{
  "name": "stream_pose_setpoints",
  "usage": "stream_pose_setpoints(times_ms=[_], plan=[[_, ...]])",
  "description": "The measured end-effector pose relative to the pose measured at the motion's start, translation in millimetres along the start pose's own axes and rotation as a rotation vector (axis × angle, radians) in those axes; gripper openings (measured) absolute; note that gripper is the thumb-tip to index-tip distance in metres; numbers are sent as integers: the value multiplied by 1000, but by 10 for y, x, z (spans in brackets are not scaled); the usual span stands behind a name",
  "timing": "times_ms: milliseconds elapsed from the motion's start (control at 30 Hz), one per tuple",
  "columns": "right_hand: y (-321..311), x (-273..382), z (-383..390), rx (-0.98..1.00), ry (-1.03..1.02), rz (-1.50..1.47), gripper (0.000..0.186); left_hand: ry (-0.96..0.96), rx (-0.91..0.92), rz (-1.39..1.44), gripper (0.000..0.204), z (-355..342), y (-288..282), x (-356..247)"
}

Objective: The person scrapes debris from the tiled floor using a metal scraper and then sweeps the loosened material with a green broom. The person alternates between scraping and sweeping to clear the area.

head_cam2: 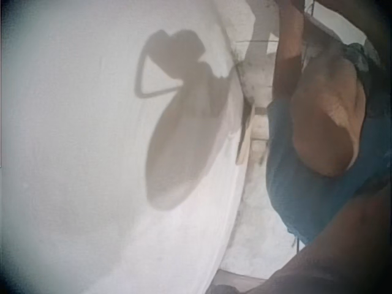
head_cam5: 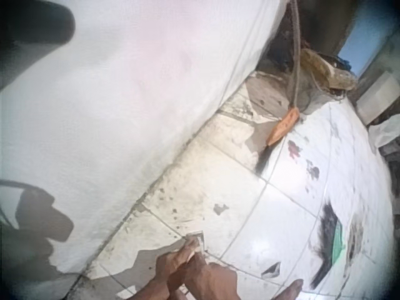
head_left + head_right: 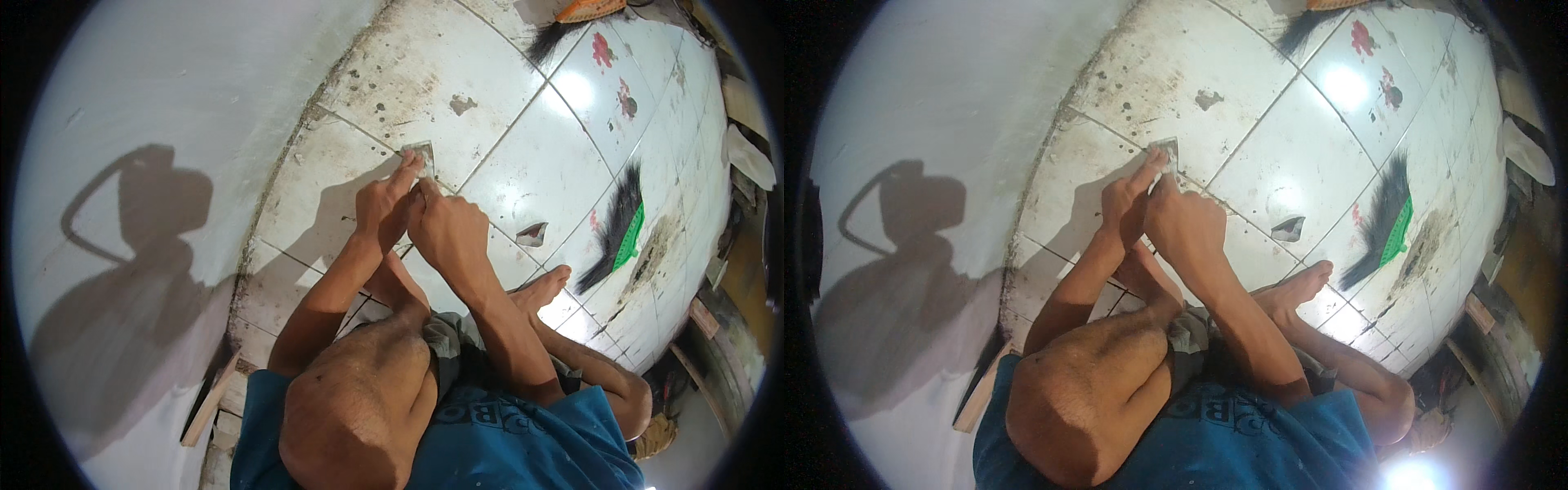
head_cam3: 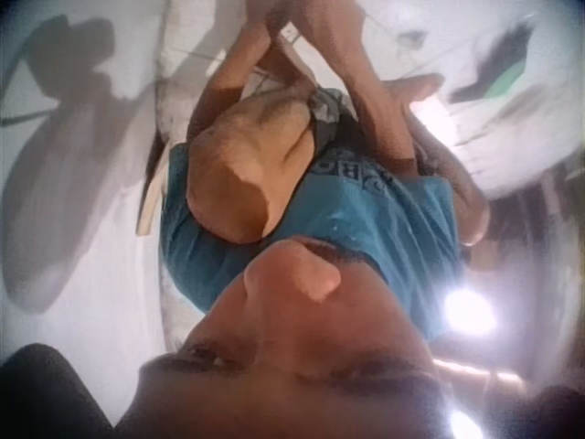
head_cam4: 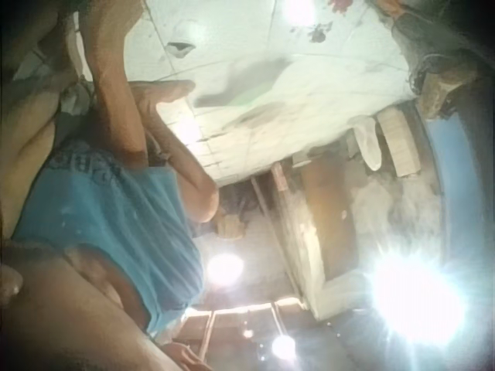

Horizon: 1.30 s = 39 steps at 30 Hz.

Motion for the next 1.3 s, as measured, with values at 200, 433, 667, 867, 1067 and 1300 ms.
stream_pose_setpoints(times_ms=[200, 433, 667, 867, 1067, 1300], plan=[[-53, 110, -296, -72, -129, 55, 29, 210, 183, -392, 50, -427, -133, -32], [-100, -4, 59, -58, -57, 2, 30, 225, 476, -387, 55, -136, 76, -288], [-119, 9, -236, -151, -213, -10, 30, -108, 162, -245, 61, -121, 83, -9], [74, -40, -90, -86, -117, 4, 33, -364, -183, 38, 60, 284, 332, 98], [2, 121, -187, -45, -132, 37, 31, -382, -298, 18, 53, 243, 251, 90], [-38, 235, -173, -57, -135, 63, 29, -316, -366, 6, 52, 208, 151, 154]])
Point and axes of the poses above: each hand's wrist, its own z-axis away from the middle knuckle, its own y-axis out of the palm, x = y × z, the point moved 10 cm from there along -z, towards the middle knuckle, and after that the axes turned 8 degrees about -z, right-handed, at the moved point
